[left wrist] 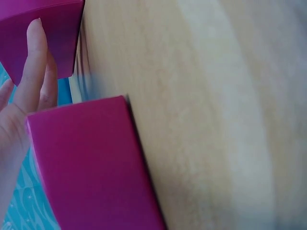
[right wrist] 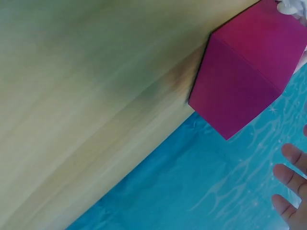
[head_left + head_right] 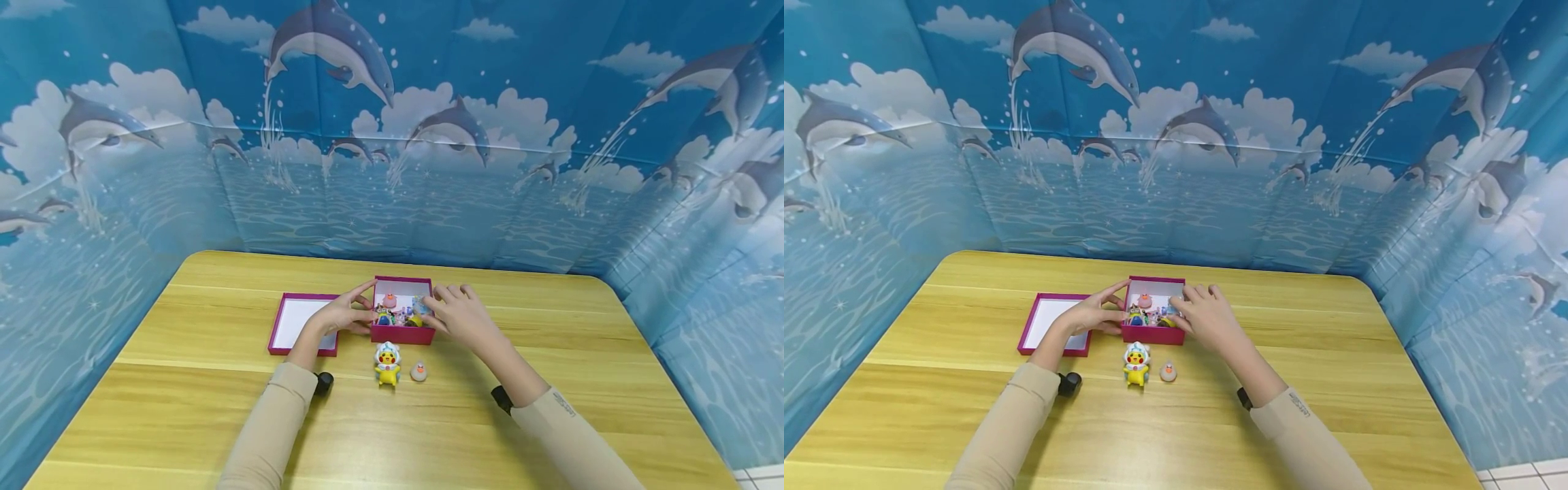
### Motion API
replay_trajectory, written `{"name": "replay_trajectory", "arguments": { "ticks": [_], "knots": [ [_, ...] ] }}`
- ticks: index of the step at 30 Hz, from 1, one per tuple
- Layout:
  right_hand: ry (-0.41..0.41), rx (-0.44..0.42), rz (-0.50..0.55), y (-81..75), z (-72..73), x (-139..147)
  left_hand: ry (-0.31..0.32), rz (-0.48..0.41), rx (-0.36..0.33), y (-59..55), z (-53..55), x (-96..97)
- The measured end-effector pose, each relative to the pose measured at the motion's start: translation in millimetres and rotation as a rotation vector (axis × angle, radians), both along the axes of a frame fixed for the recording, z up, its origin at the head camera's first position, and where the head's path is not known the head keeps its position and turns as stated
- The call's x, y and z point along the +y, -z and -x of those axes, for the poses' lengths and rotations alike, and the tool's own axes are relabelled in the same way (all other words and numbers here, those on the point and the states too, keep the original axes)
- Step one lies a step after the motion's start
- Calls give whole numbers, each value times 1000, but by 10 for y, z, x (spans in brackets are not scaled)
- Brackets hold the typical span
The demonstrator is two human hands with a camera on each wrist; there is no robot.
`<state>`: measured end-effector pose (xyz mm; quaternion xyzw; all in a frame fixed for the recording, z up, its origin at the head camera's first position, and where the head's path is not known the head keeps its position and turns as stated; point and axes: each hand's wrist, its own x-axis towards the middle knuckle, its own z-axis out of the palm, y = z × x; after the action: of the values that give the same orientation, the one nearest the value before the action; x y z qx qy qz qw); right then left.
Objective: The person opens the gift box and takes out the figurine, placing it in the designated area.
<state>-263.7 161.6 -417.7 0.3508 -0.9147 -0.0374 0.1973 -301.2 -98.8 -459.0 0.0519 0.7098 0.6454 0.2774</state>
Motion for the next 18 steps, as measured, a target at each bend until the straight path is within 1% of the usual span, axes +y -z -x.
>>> {"name": "replay_trajectory", "arguments": {
  "ticks": [5,12,18],
  "knots": [
    [16,-17,-4,36,-108,85,3,8,6,-1,4,5],
    [32,-8,-27,113,-240,171,6,7,9,5,5,1],
    [40,-45,-39,209,-339,237,11,5,11,16,15,-6]
  ]
}}
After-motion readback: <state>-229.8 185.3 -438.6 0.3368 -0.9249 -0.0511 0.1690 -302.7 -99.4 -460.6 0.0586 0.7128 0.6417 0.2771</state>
